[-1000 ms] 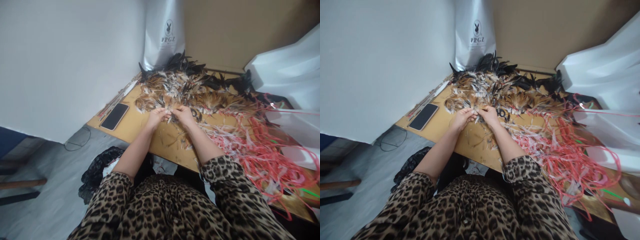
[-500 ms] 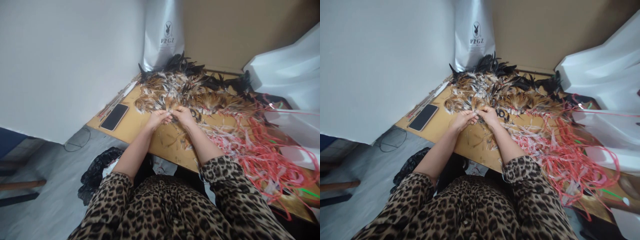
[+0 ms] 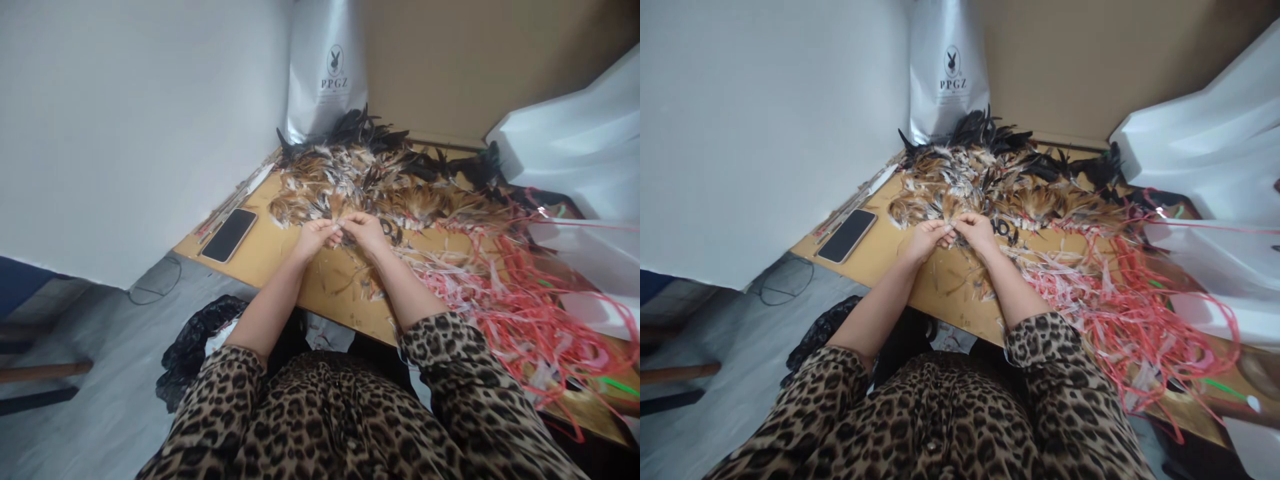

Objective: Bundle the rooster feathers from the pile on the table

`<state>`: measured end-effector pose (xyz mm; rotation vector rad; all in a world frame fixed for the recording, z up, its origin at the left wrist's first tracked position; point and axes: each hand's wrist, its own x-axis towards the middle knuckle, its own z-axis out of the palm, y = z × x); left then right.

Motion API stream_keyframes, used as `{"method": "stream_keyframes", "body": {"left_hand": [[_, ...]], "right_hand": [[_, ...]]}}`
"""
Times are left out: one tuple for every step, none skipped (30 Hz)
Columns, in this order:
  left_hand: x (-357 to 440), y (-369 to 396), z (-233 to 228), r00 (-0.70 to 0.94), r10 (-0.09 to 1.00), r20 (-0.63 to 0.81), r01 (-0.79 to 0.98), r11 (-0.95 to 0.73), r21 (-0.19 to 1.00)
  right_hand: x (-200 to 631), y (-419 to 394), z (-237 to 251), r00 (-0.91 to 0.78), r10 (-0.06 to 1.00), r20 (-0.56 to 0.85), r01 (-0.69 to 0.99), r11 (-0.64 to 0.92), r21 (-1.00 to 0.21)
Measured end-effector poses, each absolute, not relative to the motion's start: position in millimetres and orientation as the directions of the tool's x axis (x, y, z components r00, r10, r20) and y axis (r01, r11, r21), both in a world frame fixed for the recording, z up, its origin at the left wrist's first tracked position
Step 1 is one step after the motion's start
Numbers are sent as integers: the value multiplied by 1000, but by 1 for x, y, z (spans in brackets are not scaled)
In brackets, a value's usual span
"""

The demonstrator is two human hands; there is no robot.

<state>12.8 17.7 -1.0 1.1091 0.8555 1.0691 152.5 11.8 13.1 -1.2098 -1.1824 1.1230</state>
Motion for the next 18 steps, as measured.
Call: {"method": "stream_keyframes", "body": {"left_hand": [[12, 19, -2, 261, 965, -17, -241, 82, 967], [12, 20, -3, 235, 972, -11, -255, 72, 964], [11, 21, -4, 207, 978, -5, -269, 62, 961], [10, 23, -5, 182, 983, -4, -284, 56, 957], [9, 25, -6, 161, 987, -4, -301, 53, 952], [8, 26, -7, 146, 989, -6, -315, 52, 948], [8, 27, -8, 137, 990, -9, -327, 54, 943], [8, 27, -8, 134, 991, -11, -335, 56, 941], [8, 27, -8, 134, 991, -13, -339, 58, 939], [8, 27, -8, 135, 991, -16, -340, 62, 939], [9, 26, -7, 138, 990, -20, -336, 66, 940], [9, 26, -7, 140, 990, -26, -329, 71, 942], [9, 25, -6, 143, 989, -32, -319, 76, 945], [9, 25, -6, 146, 989, -36, -310, 81, 947], [9, 25, -6, 151, 988, -38, -304, 83, 949], [9, 25, -6, 154, 987, -38, -304, 84, 949], [9, 25, -6, 156, 987, -35, -309, 83, 947], [9, 25, -7, 159, 987, -34, -318, 83, 944]], "right_hand": [[154, 12, 14, 81, 995, 56, 47, 52, -998], [157, 12, 16, 92, 994, 67, 105, 57, -993], [159, 12, 18, 87, 994, 69, 177, 53, -983], [162, 12, 20, 60, 996, 60, 256, 43, -966], [165, 12, 22, 19, 999, 42, 336, 33, -941], [167, 11, 24, -29, 999, 17, 414, 27, -910], [168, 11, 25, -72, 997, -10, 489, 27, -872], [169, 10, 25, -97, 995, -29, 560, 30, -828], [168, 8, 25, -100, 994, -35, 630, 36, -776], [166, 7, 24, -86, 996, -28, 695, 40, -718], [164, 6, 23, -70, 997, -17, 749, 41, -662], [161, 5, 22, -59, 998, -6, 787, 43, -616], [159, 4, 20, -57, 998, 4, 807, 48, -588], [157, 4, 18, -61, 998, 12, 813, 57, -580], [155, 5, 16, -68, 997, 20, 804, 67, -591], [155, 5, 14, -75, 997, 29, 782, 77, -619], [155, 6, 13, -70, 997, 43, 747, 81, -660], [155, 8, 12, -49, 997, 56, 696, 74, -715]]}}
